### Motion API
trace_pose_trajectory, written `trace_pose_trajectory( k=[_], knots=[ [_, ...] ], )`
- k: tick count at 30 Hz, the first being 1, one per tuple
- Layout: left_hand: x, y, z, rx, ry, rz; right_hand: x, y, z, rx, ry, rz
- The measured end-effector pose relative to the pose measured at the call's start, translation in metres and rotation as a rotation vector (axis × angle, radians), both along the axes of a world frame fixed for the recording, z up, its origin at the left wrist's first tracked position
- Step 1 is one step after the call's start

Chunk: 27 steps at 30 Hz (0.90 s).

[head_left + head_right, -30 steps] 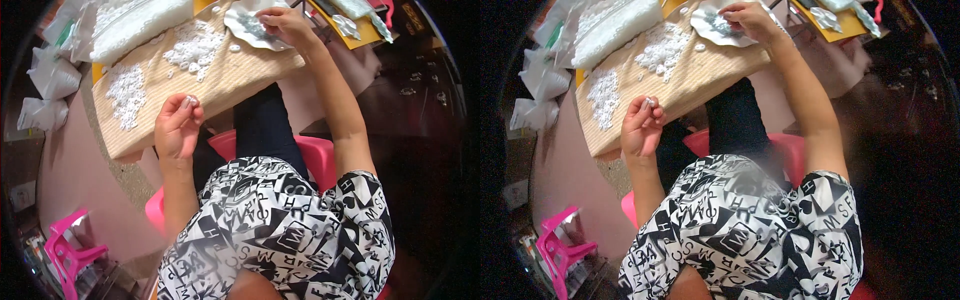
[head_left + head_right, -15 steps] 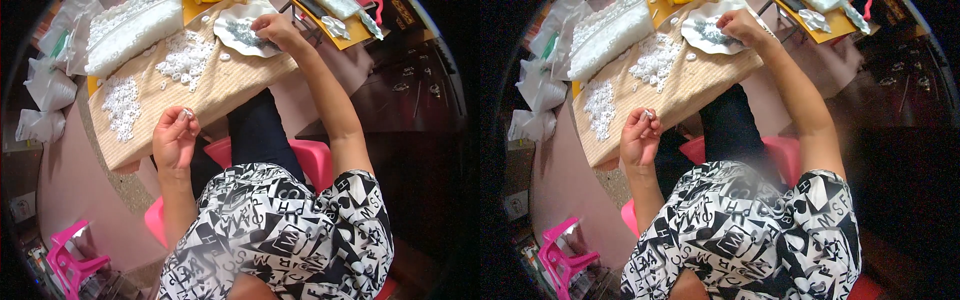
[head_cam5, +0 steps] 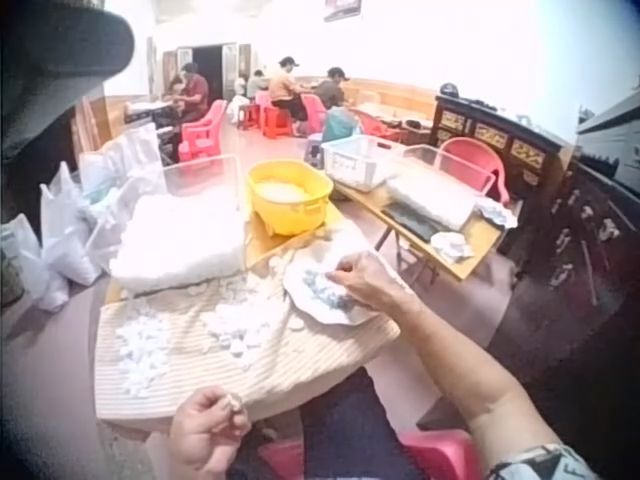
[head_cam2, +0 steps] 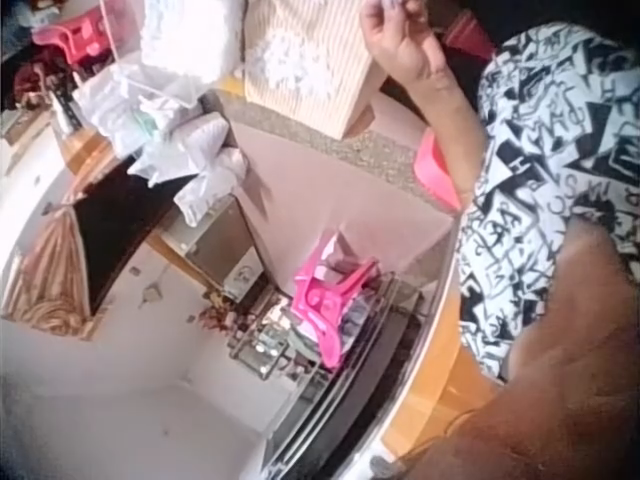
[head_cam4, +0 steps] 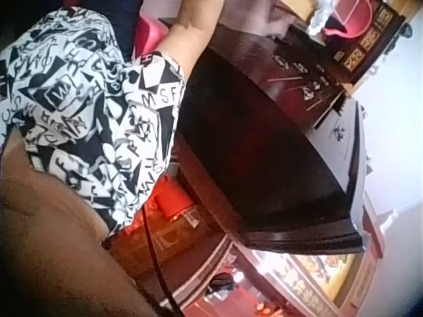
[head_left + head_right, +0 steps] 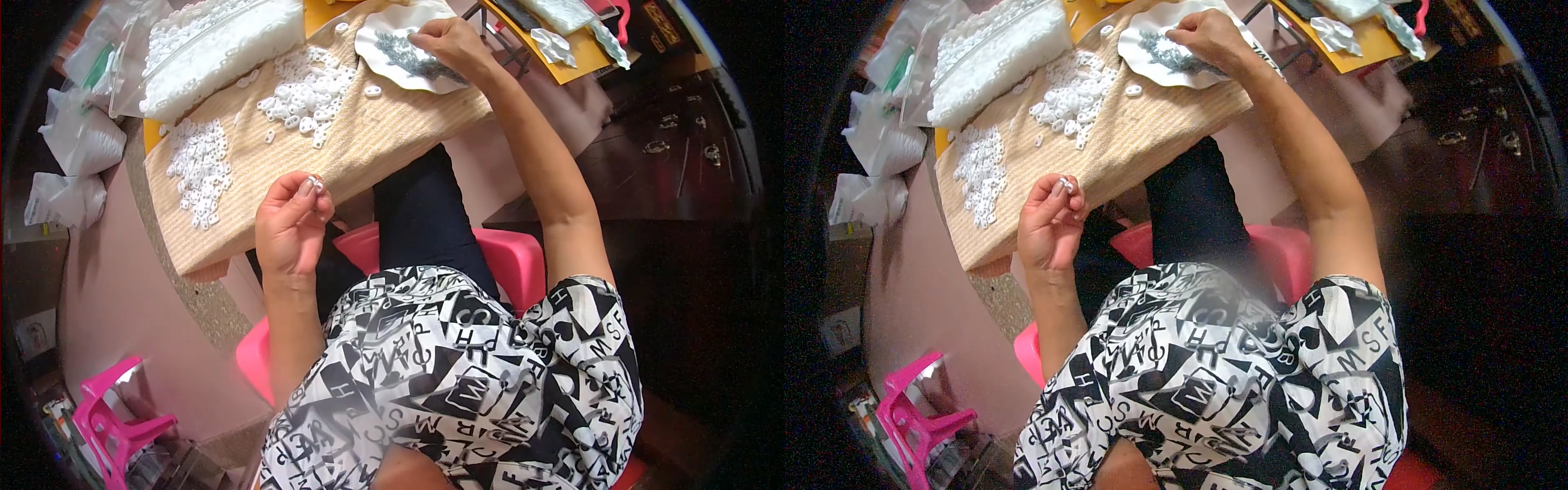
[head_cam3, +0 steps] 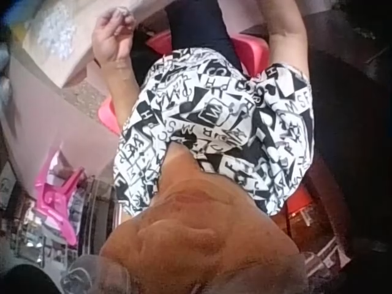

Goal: Manually assembling small white plastic components by inserting small metal inserts into them.

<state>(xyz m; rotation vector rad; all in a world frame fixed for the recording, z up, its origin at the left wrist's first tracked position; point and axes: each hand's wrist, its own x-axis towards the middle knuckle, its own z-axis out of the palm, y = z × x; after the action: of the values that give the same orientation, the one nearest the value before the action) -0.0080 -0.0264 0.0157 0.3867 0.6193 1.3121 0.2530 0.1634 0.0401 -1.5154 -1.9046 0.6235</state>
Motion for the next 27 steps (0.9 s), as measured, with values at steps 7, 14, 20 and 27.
trace_pose_trajectory(
  k=[7,14,20,27],
  knots=[
    [0.000,0.001,-0.001,0.010,0.022,-0.005,0.006,0.005,-0.002,0.163,-0.350,0.076],
    [0.000,0.000,0.002,-0.016,-0.006,0.005,-0.010,0.026,-0.012,0.154,-0.520,0.152],
    [-0.002,-0.001,0.004,0.002,0.009,0.014,-0.020,0.019,-0.005,0.180,-0.557,0.065],
    [0.005,-0.006,0.005,-0.007,-0.006,0.043,0.000,0.007,0.002,0.217,-0.194,0.070]
  ],
)
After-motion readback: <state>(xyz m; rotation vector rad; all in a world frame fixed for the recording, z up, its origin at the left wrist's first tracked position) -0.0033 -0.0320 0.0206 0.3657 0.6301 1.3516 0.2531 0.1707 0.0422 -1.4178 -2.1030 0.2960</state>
